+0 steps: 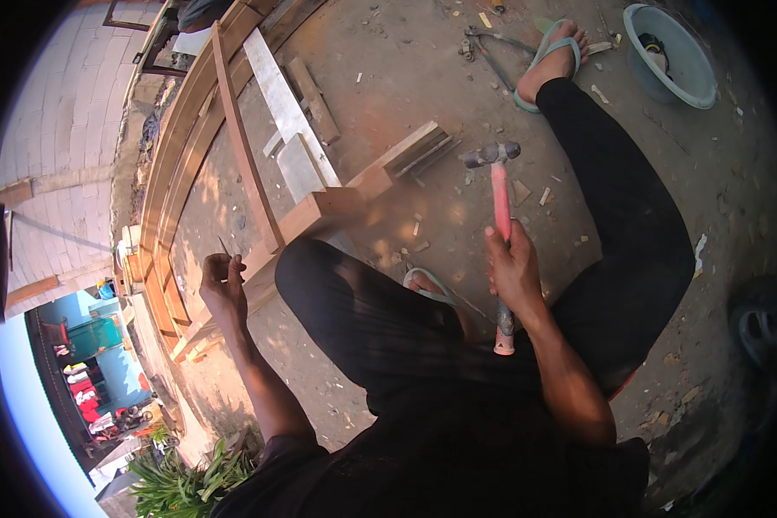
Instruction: The person assembles a wooden frame by holding a nail against the wood and striking it with a hammer to secure the joints.
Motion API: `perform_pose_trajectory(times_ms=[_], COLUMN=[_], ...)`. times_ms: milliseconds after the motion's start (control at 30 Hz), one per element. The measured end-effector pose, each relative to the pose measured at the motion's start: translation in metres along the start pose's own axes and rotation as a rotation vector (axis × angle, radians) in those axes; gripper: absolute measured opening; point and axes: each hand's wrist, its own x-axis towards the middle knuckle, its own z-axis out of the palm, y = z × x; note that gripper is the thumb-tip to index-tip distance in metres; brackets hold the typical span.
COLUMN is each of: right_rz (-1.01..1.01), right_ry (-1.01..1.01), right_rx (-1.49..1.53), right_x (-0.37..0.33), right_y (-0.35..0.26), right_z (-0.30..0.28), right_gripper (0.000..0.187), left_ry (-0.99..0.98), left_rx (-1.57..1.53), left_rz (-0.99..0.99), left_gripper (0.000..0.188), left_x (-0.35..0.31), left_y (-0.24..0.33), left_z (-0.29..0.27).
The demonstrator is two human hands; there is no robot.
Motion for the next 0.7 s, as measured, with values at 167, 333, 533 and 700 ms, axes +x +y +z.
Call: perform_pose_trajectory(times_ms=[167,333,533,700], right_rz=[-0.076,-0.142,-0.496,-0.516], right_ry=[-0.036,-0.120,-0.344,-0.569], right_rx=[-0.082,-0.221,-0.521,-0.761], right_x=[-0.010,-0.035,-0.051,-0.061], right_y=[-0.011,-0.037,-0.069,-0.132], right_z=[0.010,0.038,0.073,0.140], right_gripper=[0.026,0.027,0.022,0.022], left_ry=[-0.145,-0.021,0.038,0.042], left_rx=[-0.004,-0.164,-0.225,-0.485], left_rz=[0.185,0.096,0.088,0.058], left_gripper=[0.012,0.016,0.015,0.011], left_x=[0.015,0.001,-0.001,0.003], left_y=[-0.044,-0.076,-0.099,-0.136], left_z=[0.014,0.033,0.026,0.034])
